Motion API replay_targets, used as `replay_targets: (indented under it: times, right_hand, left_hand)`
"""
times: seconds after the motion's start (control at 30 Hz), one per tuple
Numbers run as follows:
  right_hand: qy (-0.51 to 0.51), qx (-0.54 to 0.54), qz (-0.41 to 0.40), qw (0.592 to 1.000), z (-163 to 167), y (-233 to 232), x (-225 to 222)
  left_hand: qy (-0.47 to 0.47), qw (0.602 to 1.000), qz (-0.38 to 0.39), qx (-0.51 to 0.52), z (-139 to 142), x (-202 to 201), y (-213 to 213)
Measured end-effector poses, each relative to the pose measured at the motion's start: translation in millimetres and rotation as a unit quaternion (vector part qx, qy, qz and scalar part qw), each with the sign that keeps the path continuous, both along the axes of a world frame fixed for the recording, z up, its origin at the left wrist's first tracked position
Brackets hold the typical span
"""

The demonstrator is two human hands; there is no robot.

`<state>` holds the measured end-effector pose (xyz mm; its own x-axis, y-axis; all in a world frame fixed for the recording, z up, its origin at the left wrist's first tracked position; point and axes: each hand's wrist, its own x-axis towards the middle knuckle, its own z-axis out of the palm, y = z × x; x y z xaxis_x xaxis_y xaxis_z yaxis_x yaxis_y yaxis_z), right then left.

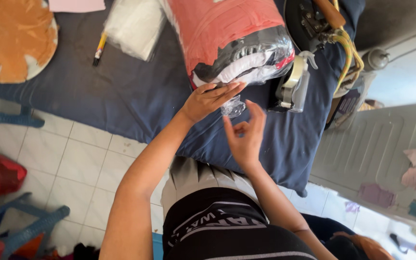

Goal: The person wraps a stack of folded clothes in clear plastic wrap and secures it with tape. They smooth the plastic, fold the edges, and apply tape to seal the package on a work table.

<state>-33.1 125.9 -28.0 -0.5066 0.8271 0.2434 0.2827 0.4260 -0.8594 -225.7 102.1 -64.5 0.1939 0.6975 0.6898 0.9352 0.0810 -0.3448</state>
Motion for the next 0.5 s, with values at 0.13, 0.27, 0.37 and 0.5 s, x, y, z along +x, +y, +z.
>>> replay_targets:
  times: [0.13,0.27,0.37,0.5]
  right_hand:
    - [-0.065,0.202,0.083,0.974,-7,-3,-19]
    - [-0.221,0.379,0.061,0.896,-31,13,-26]
    - [-0.252,0.436,0.107,0.857,-34,35,-18]
    - [-0.228,0.503,0.184,0.813,-26,66,-12]
  left_hand:
    - [-0.016,1.000,0.008,0.019,-4,5,-2]
    - [-0.024,1.000,0.002,-0.003,-3,9,-6]
    - [-0.011,1.000,0.010,-0.007,-1,10,-6]
    - [-0.025,0.999,0.009,-0.027,-2,17,-10]
